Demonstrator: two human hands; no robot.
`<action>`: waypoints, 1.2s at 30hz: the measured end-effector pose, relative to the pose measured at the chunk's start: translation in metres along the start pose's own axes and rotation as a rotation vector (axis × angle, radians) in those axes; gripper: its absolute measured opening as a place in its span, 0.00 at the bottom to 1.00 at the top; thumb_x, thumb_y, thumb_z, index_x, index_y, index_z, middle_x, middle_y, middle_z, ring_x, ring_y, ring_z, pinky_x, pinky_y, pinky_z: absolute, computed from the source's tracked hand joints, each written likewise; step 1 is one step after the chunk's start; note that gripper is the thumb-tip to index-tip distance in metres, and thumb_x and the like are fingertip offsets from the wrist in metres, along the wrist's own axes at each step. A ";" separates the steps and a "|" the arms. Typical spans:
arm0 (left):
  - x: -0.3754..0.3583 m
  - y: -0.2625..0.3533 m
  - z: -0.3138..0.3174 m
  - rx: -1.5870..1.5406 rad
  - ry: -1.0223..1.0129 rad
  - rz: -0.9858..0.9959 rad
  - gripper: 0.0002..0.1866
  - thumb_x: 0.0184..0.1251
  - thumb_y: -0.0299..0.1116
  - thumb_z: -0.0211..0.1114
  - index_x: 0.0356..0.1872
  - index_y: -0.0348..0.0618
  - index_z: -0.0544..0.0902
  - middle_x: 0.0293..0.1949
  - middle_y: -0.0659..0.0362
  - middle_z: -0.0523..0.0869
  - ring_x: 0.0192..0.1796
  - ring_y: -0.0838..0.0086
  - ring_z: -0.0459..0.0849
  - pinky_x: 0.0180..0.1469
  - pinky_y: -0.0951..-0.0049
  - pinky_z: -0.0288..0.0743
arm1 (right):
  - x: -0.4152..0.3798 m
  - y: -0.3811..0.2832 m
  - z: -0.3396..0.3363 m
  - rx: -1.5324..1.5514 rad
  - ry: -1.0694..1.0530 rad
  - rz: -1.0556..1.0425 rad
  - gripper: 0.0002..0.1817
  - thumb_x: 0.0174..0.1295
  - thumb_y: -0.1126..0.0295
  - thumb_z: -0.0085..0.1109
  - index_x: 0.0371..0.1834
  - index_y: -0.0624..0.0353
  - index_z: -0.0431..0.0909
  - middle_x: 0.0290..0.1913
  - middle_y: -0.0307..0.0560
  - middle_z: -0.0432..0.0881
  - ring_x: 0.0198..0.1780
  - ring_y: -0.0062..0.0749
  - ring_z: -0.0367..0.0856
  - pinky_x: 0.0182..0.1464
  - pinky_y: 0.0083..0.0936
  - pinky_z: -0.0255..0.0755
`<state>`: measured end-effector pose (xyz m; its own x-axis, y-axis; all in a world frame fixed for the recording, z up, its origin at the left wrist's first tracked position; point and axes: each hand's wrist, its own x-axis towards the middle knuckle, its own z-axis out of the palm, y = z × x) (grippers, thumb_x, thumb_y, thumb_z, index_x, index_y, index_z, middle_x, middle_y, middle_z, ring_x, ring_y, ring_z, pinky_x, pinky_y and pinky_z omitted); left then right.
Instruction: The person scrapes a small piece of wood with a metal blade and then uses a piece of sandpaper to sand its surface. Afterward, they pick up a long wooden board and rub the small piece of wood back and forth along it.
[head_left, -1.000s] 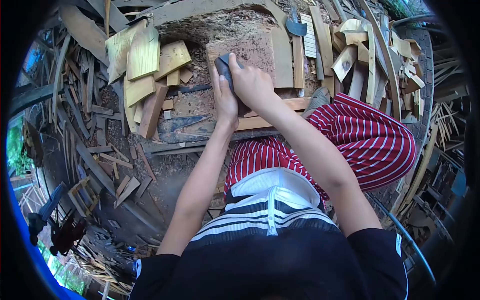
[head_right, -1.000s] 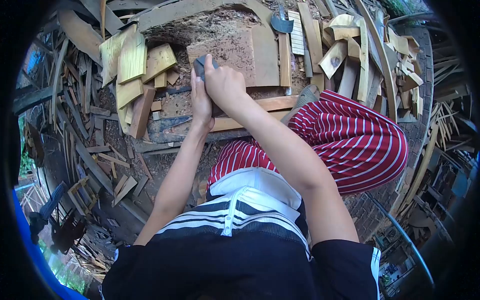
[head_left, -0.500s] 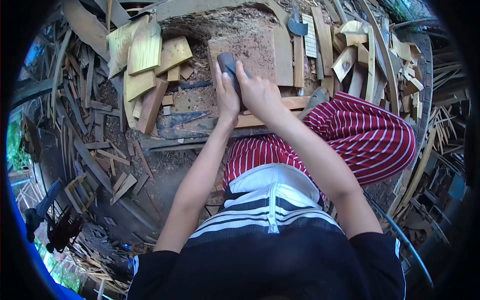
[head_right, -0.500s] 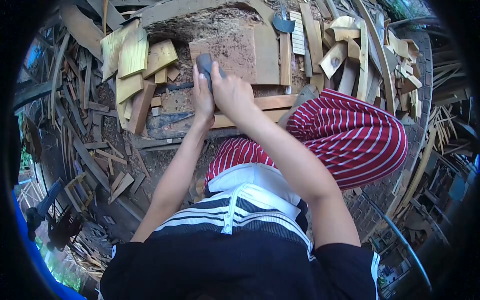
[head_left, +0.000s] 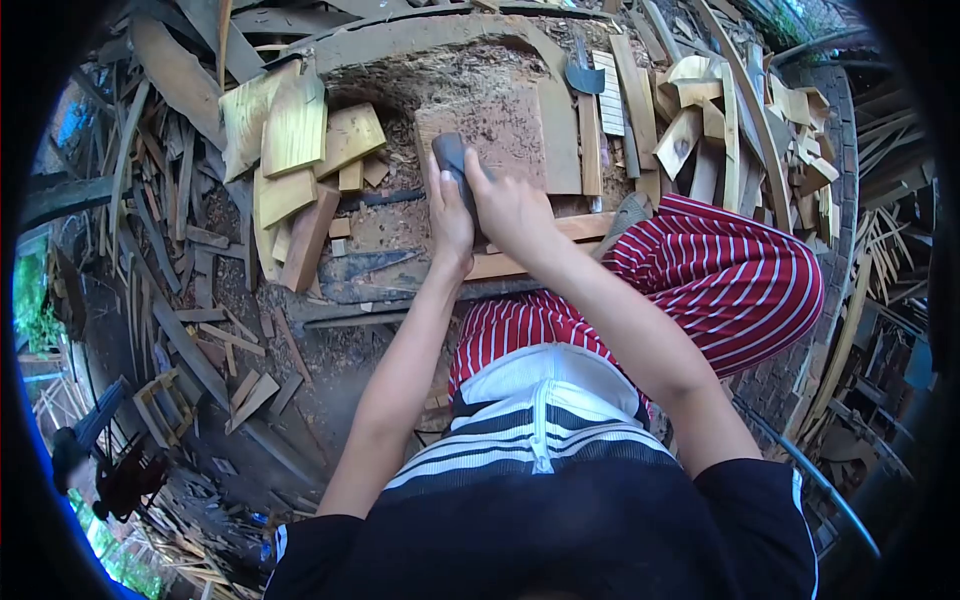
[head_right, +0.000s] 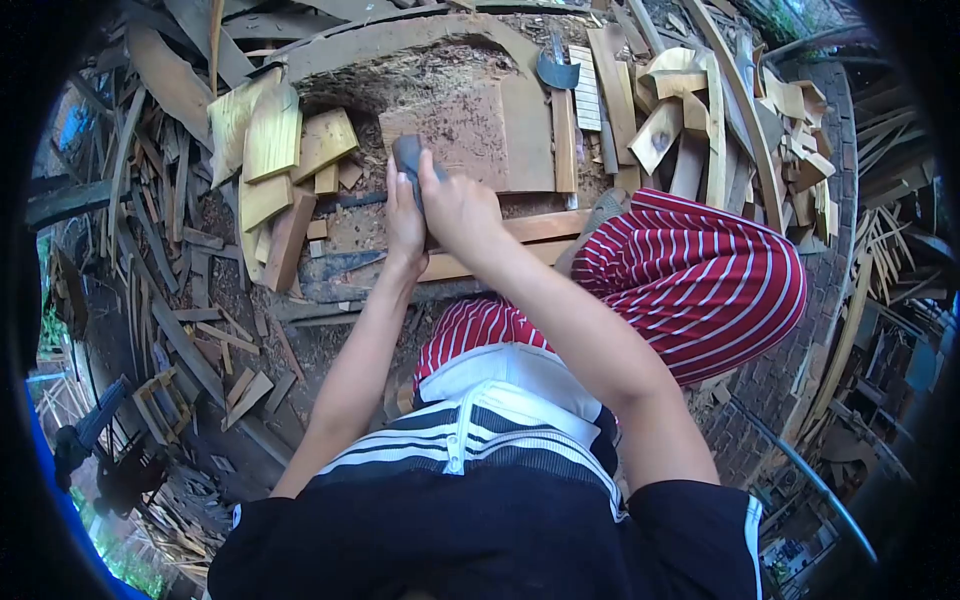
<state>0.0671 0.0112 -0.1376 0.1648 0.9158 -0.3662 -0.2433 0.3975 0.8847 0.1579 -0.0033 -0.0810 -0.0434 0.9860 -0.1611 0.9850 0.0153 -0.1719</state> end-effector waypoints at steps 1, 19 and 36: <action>-0.002 0.001 0.000 0.034 0.008 -0.031 0.27 0.80 0.42 0.34 0.75 0.48 0.49 0.68 0.53 0.65 0.67 0.66 0.68 0.68 0.66 0.64 | -0.011 -0.001 -0.001 -0.050 -0.018 -0.009 0.27 0.64 0.65 0.49 0.66 0.63 0.67 0.25 0.54 0.84 0.27 0.44 0.87 0.27 0.37 0.80; 0.001 -0.012 -0.005 0.066 0.043 -0.007 0.27 0.80 0.44 0.35 0.75 0.50 0.51 0.68 0.53 0.66 0.66 0.66 0.70 0.65 0.67 0.66 | -0.019 -0.001 0.006 0.027 -0.004 0.016 0.26 0.65 0.66 0.47 0.67 0.59 0.65 0.26 0.59 0.83 0.28 0.51 0.85 0.28 0.43 0.79; 0.001 -0.007 -0.003 -0.106 -0.040 0.002 0.25 0.80 0.41 0.30 0.75 0.53 0.50 0.65 0.54 0.69 0.65 0.65 0.72 0.65 0.64 0.69 | 0.016 0.001 0.011 0.091 0.014 0.061 0.27 0.64 0.66 0.48 0.68 0.57 0.64 0.26 0.59 0.83 0.28 0.51 0.86 0.27 0.42 0.79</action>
<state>0.0659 0.0096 -0.1455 0.2016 0.9146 -0.3506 -0.3435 0.4013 0.8491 0.1566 0.0107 -0.0941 0.0191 0.9869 -0.1602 0.9666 -0.0592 -0.2495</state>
